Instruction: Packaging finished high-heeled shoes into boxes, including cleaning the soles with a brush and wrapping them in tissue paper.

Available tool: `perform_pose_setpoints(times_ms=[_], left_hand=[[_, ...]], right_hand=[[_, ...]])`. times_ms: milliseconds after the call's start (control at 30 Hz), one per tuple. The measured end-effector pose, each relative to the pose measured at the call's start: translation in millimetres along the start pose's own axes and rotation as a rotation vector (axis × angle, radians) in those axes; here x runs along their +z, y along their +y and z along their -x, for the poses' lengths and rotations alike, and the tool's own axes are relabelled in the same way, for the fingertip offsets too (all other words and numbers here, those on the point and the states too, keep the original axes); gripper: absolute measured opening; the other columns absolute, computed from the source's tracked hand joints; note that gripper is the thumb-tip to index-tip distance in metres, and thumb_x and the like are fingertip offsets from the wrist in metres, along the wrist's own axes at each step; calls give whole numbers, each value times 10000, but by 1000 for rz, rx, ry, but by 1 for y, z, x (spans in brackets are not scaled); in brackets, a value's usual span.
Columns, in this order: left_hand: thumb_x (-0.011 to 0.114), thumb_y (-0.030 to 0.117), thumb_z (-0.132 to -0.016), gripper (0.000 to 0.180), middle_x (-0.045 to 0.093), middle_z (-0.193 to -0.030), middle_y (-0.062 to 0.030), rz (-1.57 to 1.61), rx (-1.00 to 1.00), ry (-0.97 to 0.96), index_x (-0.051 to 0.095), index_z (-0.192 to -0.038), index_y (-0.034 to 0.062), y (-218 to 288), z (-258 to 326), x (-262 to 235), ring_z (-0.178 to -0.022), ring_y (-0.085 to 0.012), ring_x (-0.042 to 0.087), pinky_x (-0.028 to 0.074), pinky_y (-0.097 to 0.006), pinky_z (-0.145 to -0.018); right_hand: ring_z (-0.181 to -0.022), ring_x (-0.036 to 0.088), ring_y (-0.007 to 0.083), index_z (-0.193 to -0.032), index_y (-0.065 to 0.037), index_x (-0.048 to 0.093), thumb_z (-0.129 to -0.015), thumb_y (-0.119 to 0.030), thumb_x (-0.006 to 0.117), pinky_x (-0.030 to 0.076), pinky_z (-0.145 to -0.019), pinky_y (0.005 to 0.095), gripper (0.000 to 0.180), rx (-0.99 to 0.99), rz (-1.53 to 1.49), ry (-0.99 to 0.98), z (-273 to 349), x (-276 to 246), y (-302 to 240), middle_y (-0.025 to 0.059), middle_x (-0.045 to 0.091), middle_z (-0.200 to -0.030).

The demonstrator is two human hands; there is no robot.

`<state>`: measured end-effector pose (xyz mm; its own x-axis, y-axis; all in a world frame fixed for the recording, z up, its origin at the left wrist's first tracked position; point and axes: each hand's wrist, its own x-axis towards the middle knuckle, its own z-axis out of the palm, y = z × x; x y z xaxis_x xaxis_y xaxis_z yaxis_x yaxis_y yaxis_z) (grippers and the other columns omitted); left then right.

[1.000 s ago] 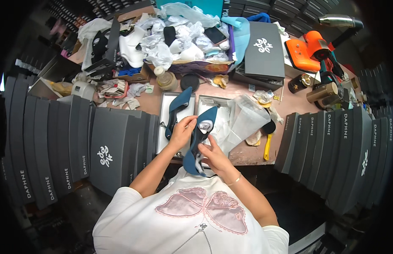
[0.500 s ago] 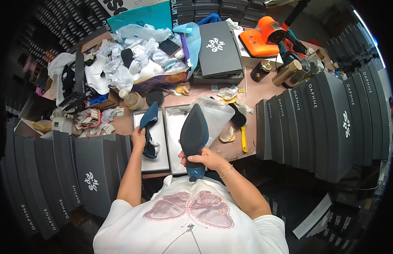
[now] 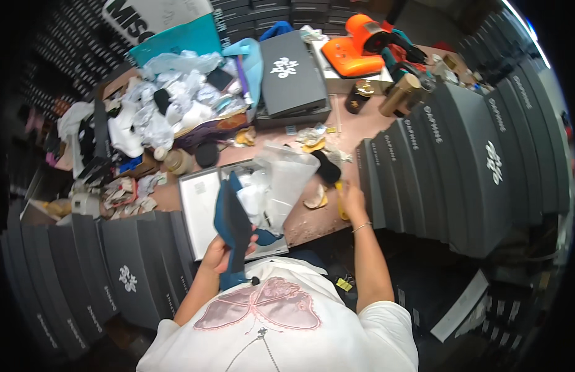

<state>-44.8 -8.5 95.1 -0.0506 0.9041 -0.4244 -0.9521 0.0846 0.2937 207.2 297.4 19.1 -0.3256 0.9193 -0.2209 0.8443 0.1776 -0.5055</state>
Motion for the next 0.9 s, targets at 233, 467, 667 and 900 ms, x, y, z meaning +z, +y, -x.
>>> perform_pose_setpoints(times_ms=[233,467,667,900], left_hand=[[520,469,-799,846,339,-1457,-244,179,290,-112,260,-1456,5,13,12,22,-1344,-388,353,261,-650,-1076],[305,690,-877,824,586,-1106,-221,4,274,-7,484,-1232,-33,30,17,13,-866,-327,632,546,-431,-747],[267,806,-828,909,593,-989,-195,286,-133,449,519,-1173,4,31,9,70,-712,-304,621,544,-369,-589],[274,848,-790,952,602,-937,-176,-240,-57,-64,534,-1158,10,10,31,23,-599,-235,602,517,-306,-511]], right_hand=[[-824,619,438,-940,33,591,-729,-190,688,497,-753,481,321,-28,26,62,-30,65,50,246,634,-836],[-615,498,170,-1387,-83,448,-894,-95,584,450,-581,341,512,-184,-252,266,-9,-31,-14,79,568,-758],[-650,604,168,-1316,-156,545,-838,-98,609,477,-544,269,485,-1249,35,-69,87,-74,-177,77,594,-802],[-533,595,188,-1372,-251,471,-891,-218,582,474,-429,329,495,-1181,341,42,72,-78,-200,65,553,-698]])
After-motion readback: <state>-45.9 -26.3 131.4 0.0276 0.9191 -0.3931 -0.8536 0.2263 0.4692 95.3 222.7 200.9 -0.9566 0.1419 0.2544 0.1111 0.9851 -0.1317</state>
